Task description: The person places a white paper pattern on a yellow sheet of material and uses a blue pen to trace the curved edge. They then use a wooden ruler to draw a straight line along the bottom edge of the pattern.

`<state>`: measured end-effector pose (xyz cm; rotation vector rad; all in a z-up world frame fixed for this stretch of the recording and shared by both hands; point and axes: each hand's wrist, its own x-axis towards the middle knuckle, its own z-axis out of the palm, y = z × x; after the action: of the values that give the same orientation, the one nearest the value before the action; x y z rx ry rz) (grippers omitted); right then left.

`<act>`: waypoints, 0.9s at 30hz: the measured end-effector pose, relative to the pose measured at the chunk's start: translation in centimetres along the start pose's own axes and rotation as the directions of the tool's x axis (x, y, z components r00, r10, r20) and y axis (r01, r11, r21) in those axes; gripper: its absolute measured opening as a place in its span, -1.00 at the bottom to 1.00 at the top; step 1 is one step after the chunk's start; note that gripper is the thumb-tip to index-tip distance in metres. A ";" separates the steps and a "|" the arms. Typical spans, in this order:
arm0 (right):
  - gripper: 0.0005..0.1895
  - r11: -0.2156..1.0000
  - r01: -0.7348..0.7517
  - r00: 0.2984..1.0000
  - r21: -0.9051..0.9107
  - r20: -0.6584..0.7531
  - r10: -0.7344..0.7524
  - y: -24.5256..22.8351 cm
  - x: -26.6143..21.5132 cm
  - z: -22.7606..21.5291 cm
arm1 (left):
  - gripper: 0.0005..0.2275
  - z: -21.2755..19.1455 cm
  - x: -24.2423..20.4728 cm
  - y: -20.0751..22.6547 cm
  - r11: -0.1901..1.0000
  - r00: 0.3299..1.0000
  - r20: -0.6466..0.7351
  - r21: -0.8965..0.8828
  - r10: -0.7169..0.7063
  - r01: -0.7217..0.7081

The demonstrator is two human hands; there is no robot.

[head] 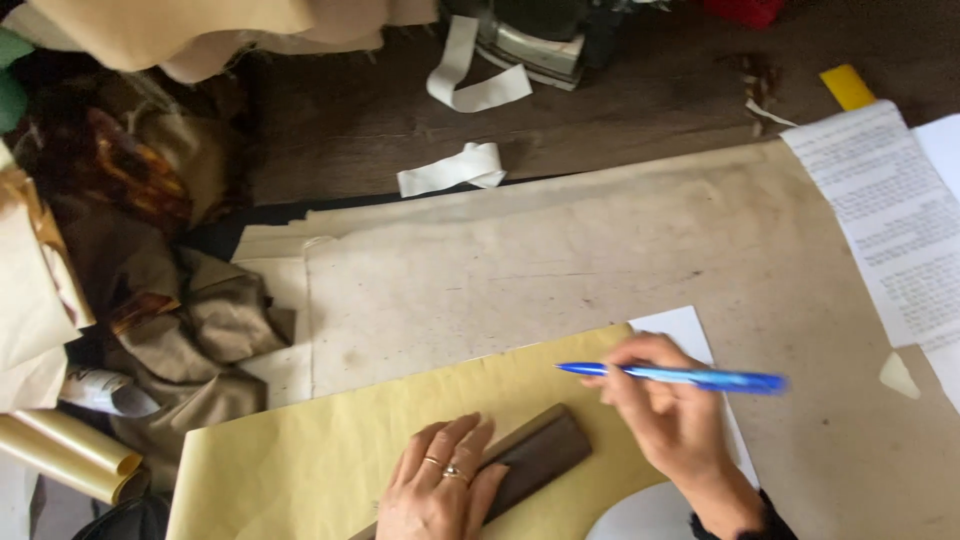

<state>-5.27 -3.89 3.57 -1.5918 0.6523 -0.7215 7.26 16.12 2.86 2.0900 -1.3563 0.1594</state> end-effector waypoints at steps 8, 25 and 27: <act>-0.79 0.988 -0.143 0.918 -0.060 0.365 0.155 0.8 4.6 5.3 | -0.66 1.3 -0.5 -0.8 0.997 0.999 0.029 0.061 -0.046 0.044; -0.82 0.984 -0.146 0.845 -0.103 0.505 0.178 2.6 5.6 8.2 | -0.49 3.6 -1.8 -1.2 0.980 0.986 0.070 0.143 -0.149 0.138; -0.81 0.983 -0.143 0.844 -0.116 0.504 0.182 2.7 5.7 8.4 | -0.47 3.6 -1.7 -1.2 0.975 0.980 0.092 0.152 -0.178 0.163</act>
<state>4.79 -3.13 0.56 -1.6792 0.4107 -0.1249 6.63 15.73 -1.26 2.3548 -1.2490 0.0777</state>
